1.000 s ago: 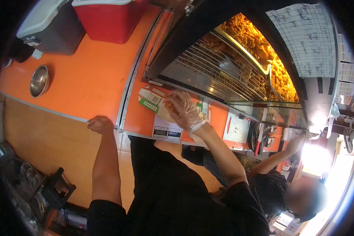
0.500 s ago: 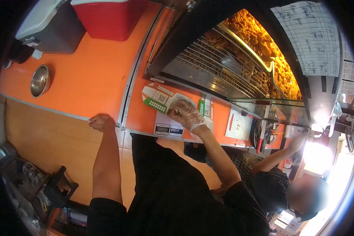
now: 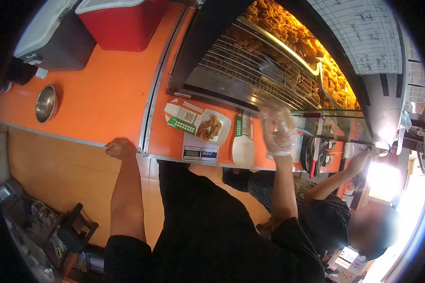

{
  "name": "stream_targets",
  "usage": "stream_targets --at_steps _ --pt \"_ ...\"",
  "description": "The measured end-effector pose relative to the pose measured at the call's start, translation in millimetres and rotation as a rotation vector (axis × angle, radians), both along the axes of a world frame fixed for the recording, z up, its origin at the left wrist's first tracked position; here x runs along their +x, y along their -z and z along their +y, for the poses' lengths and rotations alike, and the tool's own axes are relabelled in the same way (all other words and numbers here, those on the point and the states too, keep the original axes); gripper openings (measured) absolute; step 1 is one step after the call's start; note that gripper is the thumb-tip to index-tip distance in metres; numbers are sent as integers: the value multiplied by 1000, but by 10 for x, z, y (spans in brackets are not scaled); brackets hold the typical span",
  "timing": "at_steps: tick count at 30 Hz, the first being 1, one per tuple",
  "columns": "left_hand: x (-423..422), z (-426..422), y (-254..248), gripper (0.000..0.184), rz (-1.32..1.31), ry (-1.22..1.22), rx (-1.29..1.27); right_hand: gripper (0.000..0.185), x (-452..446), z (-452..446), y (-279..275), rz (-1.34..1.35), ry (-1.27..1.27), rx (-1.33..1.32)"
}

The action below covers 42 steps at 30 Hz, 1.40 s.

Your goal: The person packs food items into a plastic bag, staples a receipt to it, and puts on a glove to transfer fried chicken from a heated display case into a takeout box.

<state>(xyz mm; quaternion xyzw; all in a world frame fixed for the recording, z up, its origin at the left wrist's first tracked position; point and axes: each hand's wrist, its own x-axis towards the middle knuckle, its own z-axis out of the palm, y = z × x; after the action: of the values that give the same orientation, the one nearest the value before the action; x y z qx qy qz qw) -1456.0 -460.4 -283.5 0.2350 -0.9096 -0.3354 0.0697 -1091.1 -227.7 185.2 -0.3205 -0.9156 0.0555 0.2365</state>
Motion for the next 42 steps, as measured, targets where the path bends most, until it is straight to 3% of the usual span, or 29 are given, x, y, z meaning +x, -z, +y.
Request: stream_targets --at_steps 2,5,6,8,9,10,11,14,16,17,19,21,22,23,25,26,27,29,30,31,32,33,34,35,37,38,40,41,42 --pt "231 466 -1502 57 -174 -237 148 16 25 48 -248 141 13 177" --pt "-36 -66 406 44 70 135 -503 16 89 -15 -429 136 96 246" --pt "-115 -174 605 44 76 139 -497 13 125 -24 -415 129 109 158" --pt "-210 -291 777 43 -160 227 -157 14 242 -67 -197 73 161 213" --pt "-75 -93 166 48 -197 108 -34 14 257 -84 -126 15 207 261" --pt "100 163 -674 53 -221 -23 88 13 169 -110 -204 40 141 72" --pt "286 435 -1586 58 -232 -159 199 13 168 -121 -116 45 140 73" --pt "30 145 -594 57 -230 -163 408 16 237 -151 427 -59 261 -355" --pt "-110 -118 323 56 -165 97 72 19 421 -131 1037 -134 322 -480" --pt "-168 -236 719 56 -113 199 -109 29 604 -71 1567 -286 201 -327" --pt "56 13 -105 55 -96 155 -59 39 688 -2 2086 -421 73 -166" --pt "195 233 -885 55 -81 133 -45 56 658 -175 2310 -236 302 -1035" --pt "191 315 -1075 55 -167 15 13 60 274 -243 1793 -168 661 -1380" --pt "184 353 -1155 55 -253 -101 75 60 194 -288 1672 -164 663 -1389" --pt "133 219 -769 55 -196 16 -30 60 141 -317 1577 -146 560 -1213" --pt "99 156 -557 55 -143 130 -132 60 199 -307 1712 -134 563 -1219" --pt "74 155 -466 55 -133 141 -135 58 309 -282 1992 -102 459 -1052" --pt "15 198 -357 53 -125 -55 -41 56 482 -245 2480 -54 370 -883" --pt "-11 143 -340 53 -116 -38 -39 52 553 -231 2684 -159 180 -419" --pt "-34 11 -322 53 -222 373 -456 49 599 -227 2778 -261 -4 50" --pt "-68 -97 -281 53 -314 783 -878 49 568 -244 2730 -253 16 53" --pt "-131 -160 -89 53 -294 796 -879 48 474 -270 2618 -238 207 -425" --pt "-219 -176 165 52 -303 501 -508 48 386 -280 2476 -198 390 -905" --pt "-317 -111 263 51 -304 212 -131 48 328 -282 2309 -171 403 -898" --pt "-124 140 -269 50 -327 136 -234 49 268 -324 2029 5 557 -1232" --pt "-56 257 -488 48 -367 35 -343 49 309 -394 2165 37 566 -1224" --pt "21 294 -608 46 -332 5 -315 51 445 -521 2619 37 361 -405" --pt "25 295 -603 45 -315 -2 -297 51 467 -474 2460 57 384 -394" --pt "19 281 -576 44 -292 -6 -285 45 482 -423 2169 -44 404 -701"
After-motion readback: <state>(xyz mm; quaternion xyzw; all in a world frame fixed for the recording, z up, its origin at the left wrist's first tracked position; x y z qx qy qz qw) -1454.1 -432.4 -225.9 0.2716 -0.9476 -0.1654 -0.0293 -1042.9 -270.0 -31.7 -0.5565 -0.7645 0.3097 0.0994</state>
